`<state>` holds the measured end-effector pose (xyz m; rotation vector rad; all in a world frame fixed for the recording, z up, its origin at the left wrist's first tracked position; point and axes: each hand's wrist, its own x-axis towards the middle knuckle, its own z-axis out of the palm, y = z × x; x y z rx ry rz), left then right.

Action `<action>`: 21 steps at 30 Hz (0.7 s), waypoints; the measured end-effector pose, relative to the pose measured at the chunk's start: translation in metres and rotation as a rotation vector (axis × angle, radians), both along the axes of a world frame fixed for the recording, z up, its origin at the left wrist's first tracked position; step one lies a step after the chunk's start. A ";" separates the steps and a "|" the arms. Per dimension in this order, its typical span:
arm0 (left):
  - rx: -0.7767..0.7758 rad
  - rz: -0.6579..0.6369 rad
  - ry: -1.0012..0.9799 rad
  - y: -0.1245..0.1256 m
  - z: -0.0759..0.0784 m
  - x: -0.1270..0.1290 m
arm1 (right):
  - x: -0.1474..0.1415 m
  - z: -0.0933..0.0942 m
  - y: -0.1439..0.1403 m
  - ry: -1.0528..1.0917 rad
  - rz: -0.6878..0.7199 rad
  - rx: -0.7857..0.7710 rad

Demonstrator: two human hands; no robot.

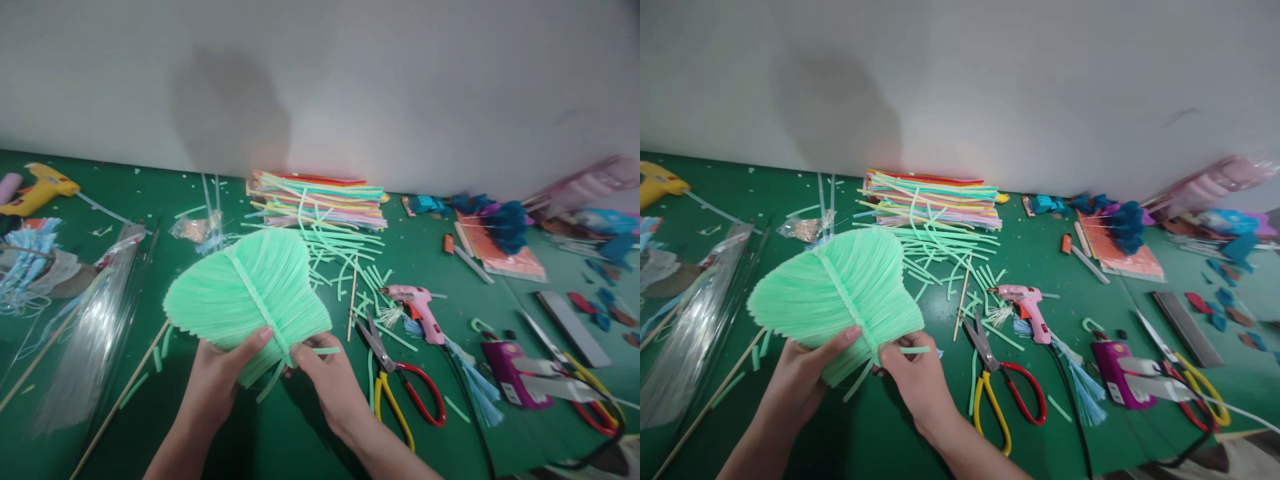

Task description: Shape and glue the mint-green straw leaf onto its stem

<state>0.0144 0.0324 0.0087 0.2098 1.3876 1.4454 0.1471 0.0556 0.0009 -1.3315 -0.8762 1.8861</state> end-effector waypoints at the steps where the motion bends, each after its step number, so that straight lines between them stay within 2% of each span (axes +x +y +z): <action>1: 0.002 0.004 0.007 0.000 0.000 0.000 | 0.000 0.000 0.000 -0.004 0.002 0.003; 5: 0.008 -0.033 -0.004 0.000 0.002 -0.001 | 0.003 -0.002 -0.002 -0.006 0.015 -0.036; 9: 0.022 -0.065 -0.016 0.000 0.004 -0.002 | 0.005 0.000 -0.004 0.011 0.102 -0.060; 13: 0.029 -0.008 0.032 -0.001 0.000 -0.002 | 0.004 0.004 -0.005 -0.032 0.075 -0.090; 21: 0.025 -0.037 0.058 -0.003 -0.007 -0.004 | 0.001 0.005 -0.003 -0.067 0.045 -0.075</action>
